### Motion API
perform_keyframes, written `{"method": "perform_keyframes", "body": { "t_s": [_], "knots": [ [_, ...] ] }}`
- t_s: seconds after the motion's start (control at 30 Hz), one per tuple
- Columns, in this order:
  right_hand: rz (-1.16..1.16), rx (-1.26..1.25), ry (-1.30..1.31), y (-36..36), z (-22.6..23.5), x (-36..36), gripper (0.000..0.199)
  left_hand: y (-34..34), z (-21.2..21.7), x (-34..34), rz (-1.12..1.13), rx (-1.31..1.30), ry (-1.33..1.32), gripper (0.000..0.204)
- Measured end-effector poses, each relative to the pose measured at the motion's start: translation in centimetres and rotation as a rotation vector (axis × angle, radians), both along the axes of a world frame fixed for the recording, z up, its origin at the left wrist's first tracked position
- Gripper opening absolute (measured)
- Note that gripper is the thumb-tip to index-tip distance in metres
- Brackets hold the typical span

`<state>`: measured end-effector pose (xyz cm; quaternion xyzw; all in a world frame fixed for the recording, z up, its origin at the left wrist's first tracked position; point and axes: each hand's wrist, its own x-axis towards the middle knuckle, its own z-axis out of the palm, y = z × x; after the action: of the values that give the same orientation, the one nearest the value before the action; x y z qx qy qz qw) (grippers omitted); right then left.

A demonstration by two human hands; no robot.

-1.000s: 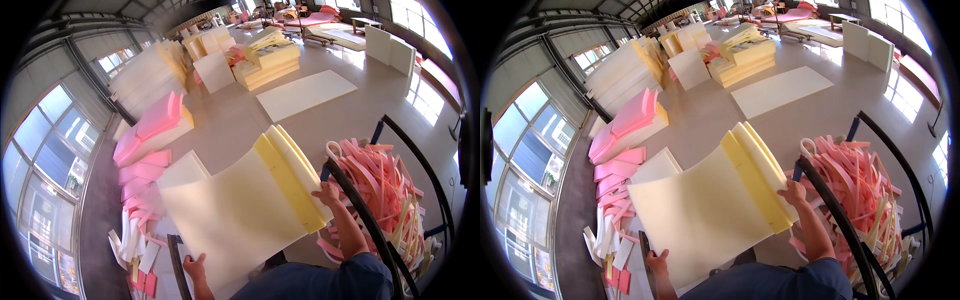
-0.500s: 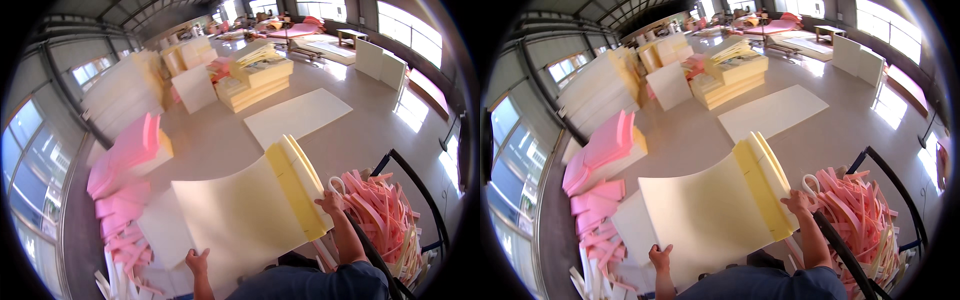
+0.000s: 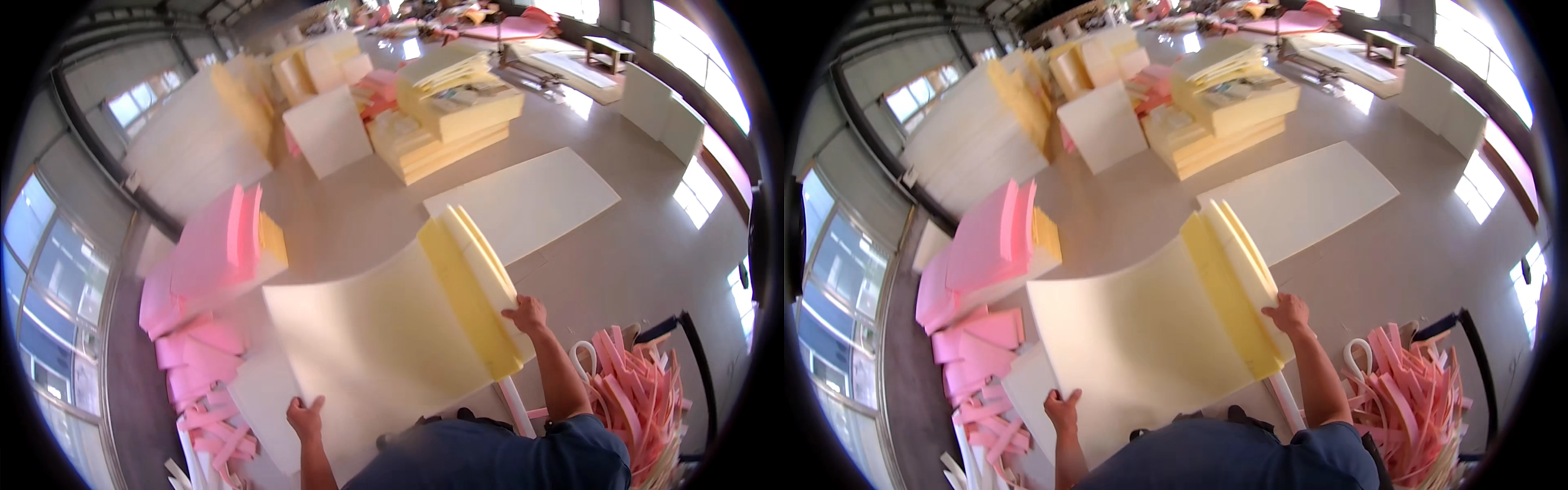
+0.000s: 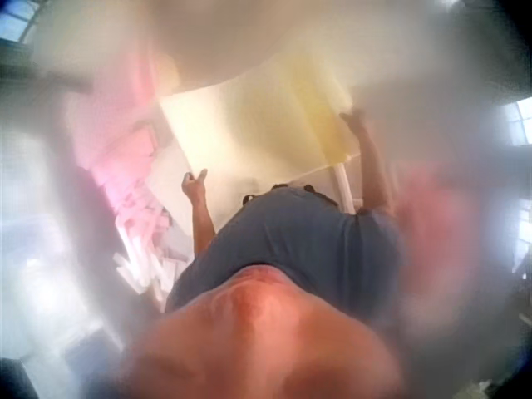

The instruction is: The person measures and marks large white foam sheets on a cutting table, then uses a manual guillotine-style cutter to slice them into smaller pieces. The person repeatedly positions the sheets, aligns them with the blade, and cuts them, stacking the finished pieces on the floor.

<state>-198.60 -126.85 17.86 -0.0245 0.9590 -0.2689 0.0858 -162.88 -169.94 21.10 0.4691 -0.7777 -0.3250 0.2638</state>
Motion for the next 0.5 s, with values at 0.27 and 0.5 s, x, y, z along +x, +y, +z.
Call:
{"method": "perform_keyframes", "body": {
  "t_s": [0.27, 0.5],
  "knots": [
    [0.024, 0.063, -0.061, -17.4, 0.4, -21.7, 0.041, -17.3, -4.5, -18.0, 0.011, 0.051, 0.131, 0.033],
    [-0.155, 0.084, 0.078, -21.9, 3.9, -37.8, 0.041, -29.1, -1.5, -43.8, -0.209, 0.164, 0.148, 0.034]
  ]
}}
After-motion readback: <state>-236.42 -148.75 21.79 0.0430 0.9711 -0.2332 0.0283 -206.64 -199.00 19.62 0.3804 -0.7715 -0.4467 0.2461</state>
